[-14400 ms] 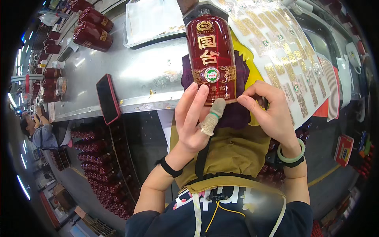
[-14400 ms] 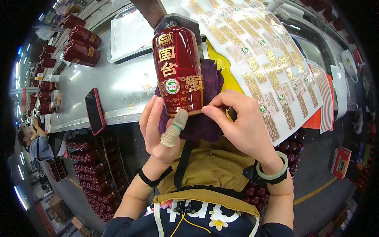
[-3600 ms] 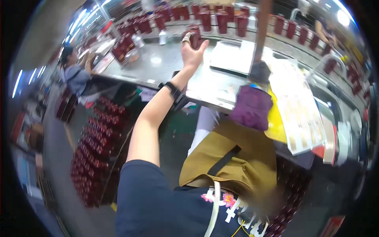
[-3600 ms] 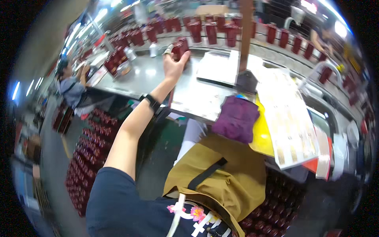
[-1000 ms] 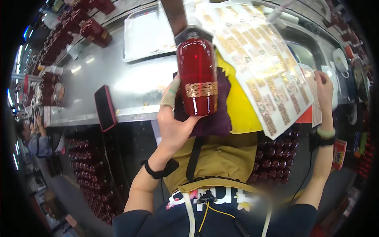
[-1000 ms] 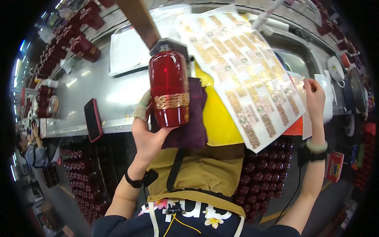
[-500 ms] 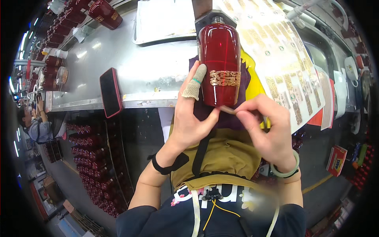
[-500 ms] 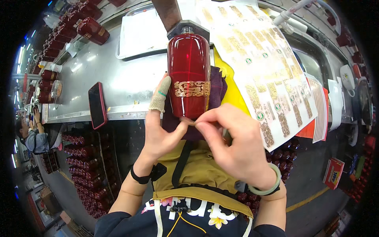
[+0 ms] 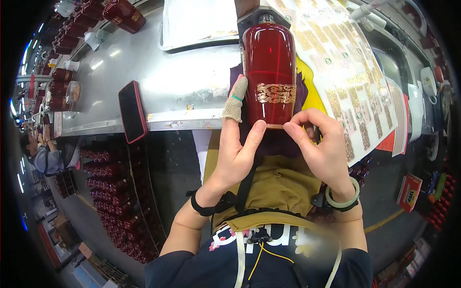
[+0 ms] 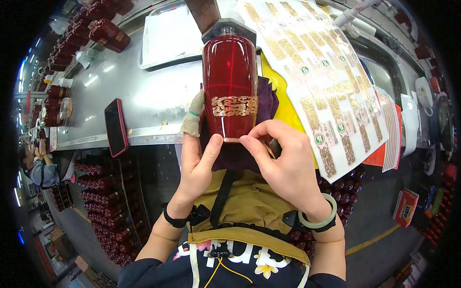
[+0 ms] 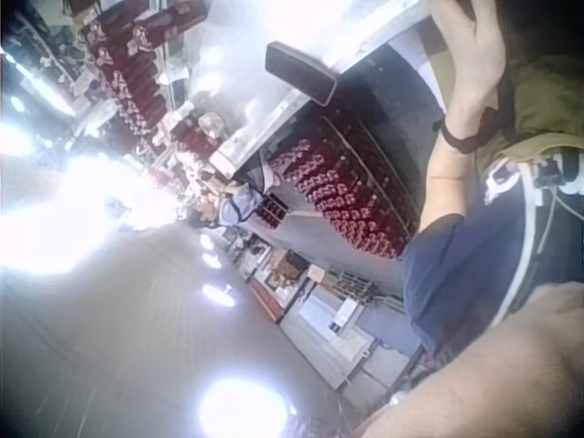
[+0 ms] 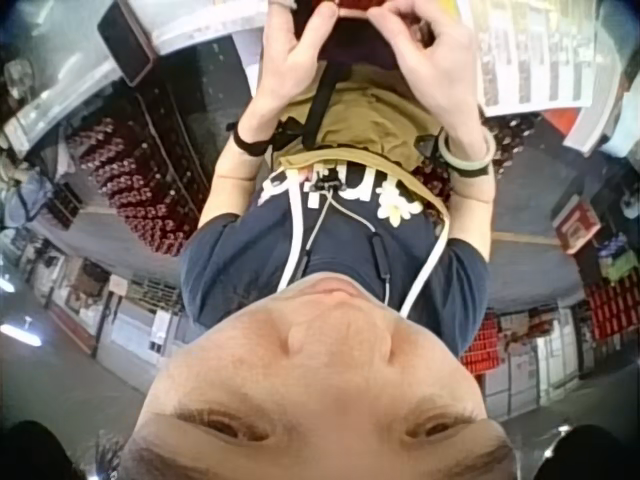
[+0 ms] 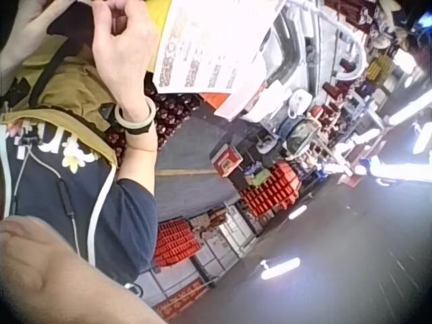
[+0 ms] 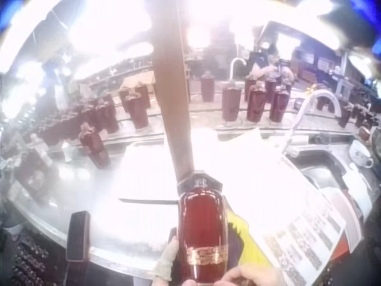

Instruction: Applying decorative gold labels to red glass liquor bottles on a production line.

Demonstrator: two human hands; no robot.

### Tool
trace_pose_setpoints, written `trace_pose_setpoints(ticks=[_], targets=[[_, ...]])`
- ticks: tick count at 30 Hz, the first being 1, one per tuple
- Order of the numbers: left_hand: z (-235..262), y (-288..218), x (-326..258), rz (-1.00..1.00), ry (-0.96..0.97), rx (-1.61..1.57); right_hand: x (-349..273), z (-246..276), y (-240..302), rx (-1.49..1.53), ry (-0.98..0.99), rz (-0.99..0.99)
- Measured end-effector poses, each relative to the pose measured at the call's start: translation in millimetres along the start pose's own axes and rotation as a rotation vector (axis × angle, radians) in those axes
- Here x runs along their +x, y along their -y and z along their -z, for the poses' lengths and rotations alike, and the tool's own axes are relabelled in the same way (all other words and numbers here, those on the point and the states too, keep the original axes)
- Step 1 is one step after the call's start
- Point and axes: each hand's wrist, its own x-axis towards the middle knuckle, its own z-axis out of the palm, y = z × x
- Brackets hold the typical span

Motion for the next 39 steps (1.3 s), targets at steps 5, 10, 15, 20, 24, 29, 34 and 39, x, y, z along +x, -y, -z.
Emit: trace_pose_setpoints(ticks=[5, 10, 15, 20, 24, 29, 34, 39], targets=[[-0.5, -0.9, -0.2, 0.004, 0.004, 0.000, 0.2, -3.3, -4.3, -0.010, -0.033, 0.039], [-2.9, -0.9, -1.4, 0.013, -0.002, 0.018, -0.4, -3.1, -4.5, -0.037, -0.043, 0.071], [-3.1, -0.5, -2.4, 0.020, -0.004, 0.003, -1.2, -4.3, -4.9, -0.048, -0.051, 0.050], [-3.7, -0.3, -3.4, 0.025, -0.007, -0.009, -0.8, -6.5, -8.5, -0.063, -0.073, 0.109], [-3.8, -0.4, -3.5, 0.021, 0.003, -0.014, -1.3, -5.9, -7.1, -0.045, -0.068, 0.077], [-6.6, -3.3, -3.6, 0.018, -0.007, 0.041, -2.7, -4.6, -3.8, -0.088, -0.059, 0.064], [-11.8, -4.4, -5.8, 0.043, -0.042, -0.076, -1.7, -10.6, -6.1, -0.057, -0.100, 0.100], [-1.1, 5.2, -7.4, -0.051, -0.070, -0.003, -0.8, -11.5, -7.2, -0.079, -0.123, 0.143]])
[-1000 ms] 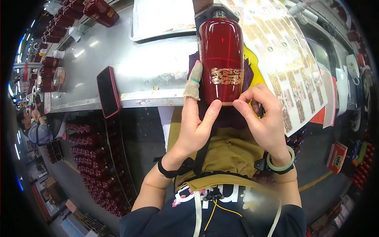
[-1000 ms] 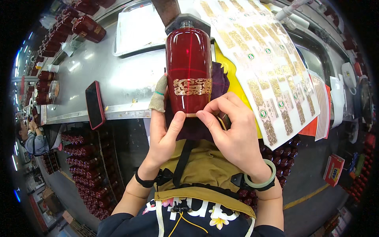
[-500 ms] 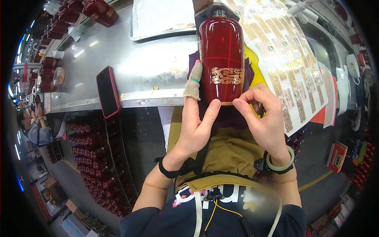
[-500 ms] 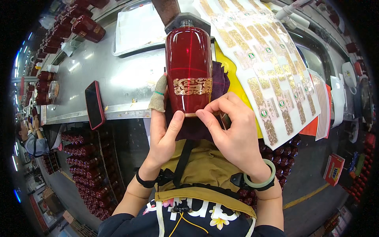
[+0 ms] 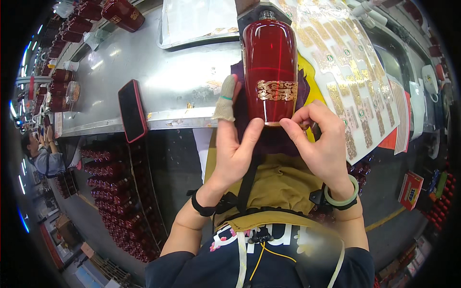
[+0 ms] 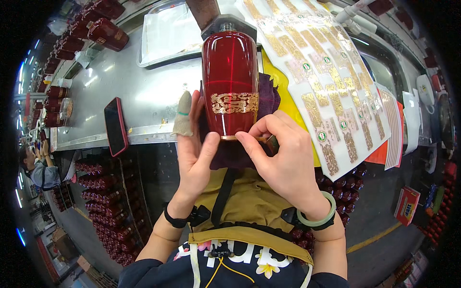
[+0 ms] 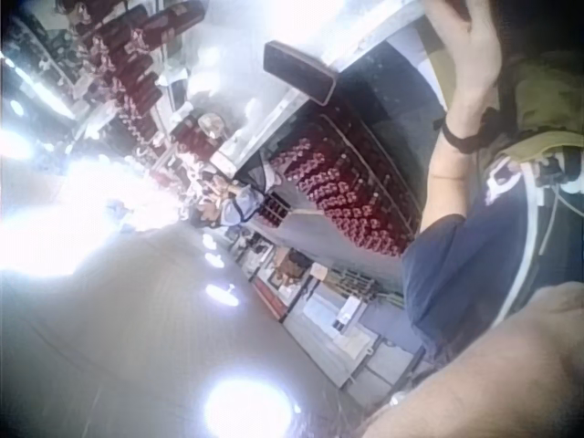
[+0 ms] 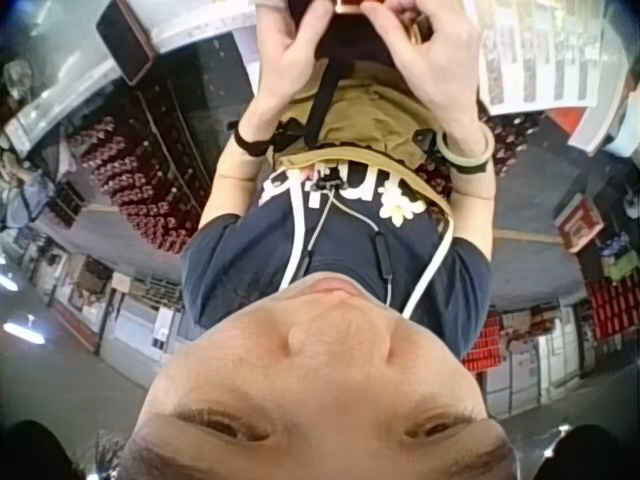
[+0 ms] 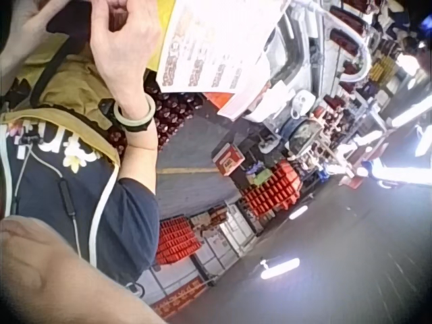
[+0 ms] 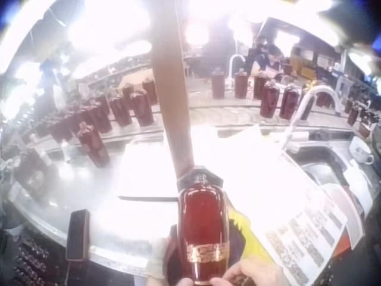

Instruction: Applying decorative gold labels to red glass liquor bottles on a production line.

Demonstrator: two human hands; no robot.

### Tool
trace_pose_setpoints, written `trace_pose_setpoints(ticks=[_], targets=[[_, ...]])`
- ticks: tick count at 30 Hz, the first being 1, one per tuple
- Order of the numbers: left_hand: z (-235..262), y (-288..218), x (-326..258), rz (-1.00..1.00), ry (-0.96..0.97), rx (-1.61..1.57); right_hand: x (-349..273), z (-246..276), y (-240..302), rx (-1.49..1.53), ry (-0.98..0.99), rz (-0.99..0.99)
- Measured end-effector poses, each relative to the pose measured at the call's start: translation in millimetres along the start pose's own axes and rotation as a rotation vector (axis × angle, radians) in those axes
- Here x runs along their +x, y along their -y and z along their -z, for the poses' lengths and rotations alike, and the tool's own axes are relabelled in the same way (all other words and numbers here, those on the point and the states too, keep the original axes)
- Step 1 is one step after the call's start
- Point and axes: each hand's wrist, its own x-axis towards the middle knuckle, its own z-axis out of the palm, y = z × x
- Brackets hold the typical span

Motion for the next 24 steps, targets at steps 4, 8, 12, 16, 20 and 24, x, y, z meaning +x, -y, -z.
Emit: trace_pose_setpoints(ticks=[4, 8, 12, 16, 20, 24], targets=[[7.4, 2.7, -9.5, -0.395, -0.186, 0.425, 0.0, 1.6, -0.6, -0.008, 0.010, 0.022], [-0.6, 8.9, -7.1, -0.682, -0.194, 0.682, -0.2, -0.3, -2.0, 0.002, 0.012, 0.014], [1.6, 11.5, 2.1, -0.774, -0.123, 0.750, 2.3, 5.9, -2.4, -0.009, 0.034, 0.037], [4.0, 11.0, 7.1, -0.814, -0.138, 0.755, 8.2, 31.4, -5.3, 0.067, 0.205, -0.142], [3.9, 7.6, 5.5, -0.836, -0.116, 0.812, 8.1, 40.4, -8.9, 0.054, 0.222, -0.121], [3.1, 4.8, 5.2, -0.810, -0.103, 0.889, 6.0, 35.6, -11.2, 0.062, 0.204, -0.066]])
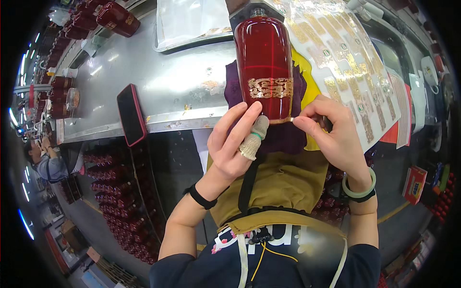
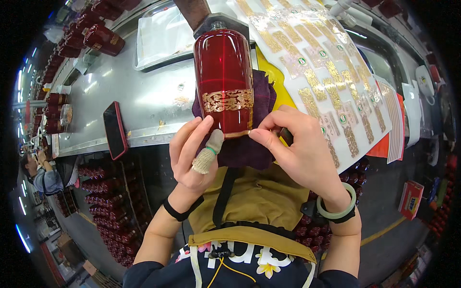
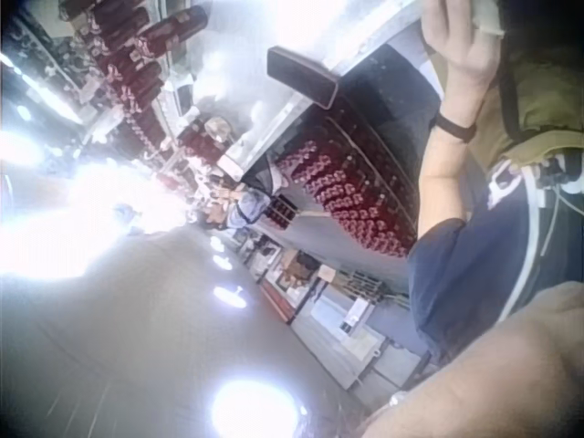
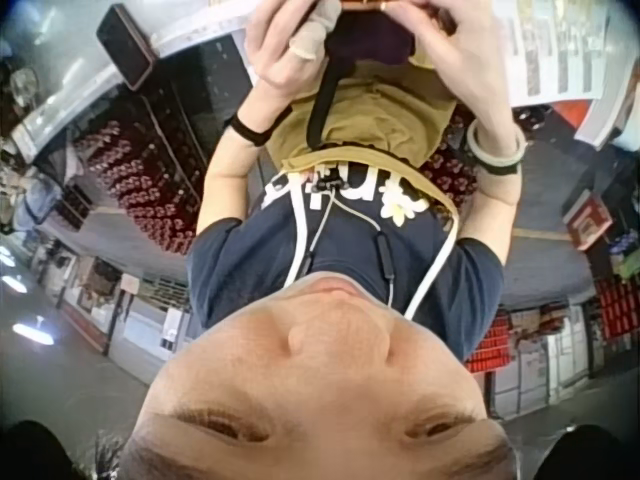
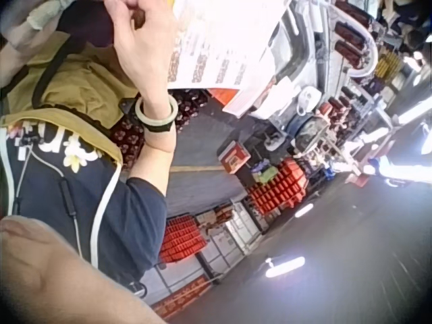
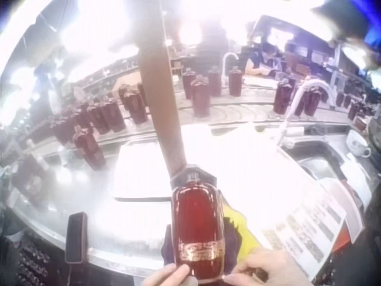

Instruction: Applying decorative gold labels to red glass liquor bottles on a production line.

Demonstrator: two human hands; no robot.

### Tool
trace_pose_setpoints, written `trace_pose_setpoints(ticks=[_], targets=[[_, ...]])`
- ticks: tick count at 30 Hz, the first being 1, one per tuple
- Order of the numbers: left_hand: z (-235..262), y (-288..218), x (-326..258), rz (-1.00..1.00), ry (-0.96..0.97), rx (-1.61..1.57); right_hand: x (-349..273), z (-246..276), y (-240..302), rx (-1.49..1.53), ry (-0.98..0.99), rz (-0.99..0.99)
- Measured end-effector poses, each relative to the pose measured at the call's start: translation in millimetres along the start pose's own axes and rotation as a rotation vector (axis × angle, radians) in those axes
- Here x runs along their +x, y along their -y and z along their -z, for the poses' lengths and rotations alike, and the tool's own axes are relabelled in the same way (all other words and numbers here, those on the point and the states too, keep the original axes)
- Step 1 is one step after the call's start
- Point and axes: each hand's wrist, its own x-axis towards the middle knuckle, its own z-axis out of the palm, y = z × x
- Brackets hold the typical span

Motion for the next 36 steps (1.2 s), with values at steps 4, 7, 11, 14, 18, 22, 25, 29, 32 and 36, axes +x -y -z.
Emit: trace_pose_setpoints(ticks=[4, 7, 11, 14, 18, 22, 25, 29, 32, 36], targets=[[-1.4, -3.4, 4.5, -0.049, -0.046, 0.064, 0.6, -4.2, 0.3, 0.014, 0.000, -0.012], [2.1, -6.3, 8.0, -0.057, 0.013, 0.095, 1.4, -5.6, 1.8, 0.011, -0.019, 0.023], [0.0, 0.1, 10.2, 0.030, 0.015, -0.100, -1.9, -5.3, 5.3, 0.013, -0.007, 0.025], [-3.1, 1.6, 5.3, 0.086, -0.093, -0.136, -4.6, -2.9, 5.8, 0.025, -0.010, 0.041], [-6.0, 0.0, -3.3, 0.223, -0.102, -0.174, -3.2, -1.8, 0.9, 0.045, -0.009, 0.011], [-1.1, 2.8, -4.8, 0.074, -0.078, -0.095, -1.0, -0.6, -6.1, 0.016, -0.010, 0.004], [1.2, -0.6, -3.5, 0.024, 0.011, -0.052, -1.1, -0.5, -9.3, 0.015, -0.018, 0.027], [-3.8, -8.5, -1.9, 0.002, -0.006, 0.040, 0.2, -1.4, -10.3, 0.012, -0.011, 0.002], [-7.4, -5.8, -1.0, -0.013, 0.006, -0.044, 2.0, -2.3, -8.3, 0.008, -0.028, 0.001], [-9.9, -1.2, -3.9, 0.078, -0.105, -0.152, 1.1, -3.2, -3.3, 0.018, -0.012, 0.014]])
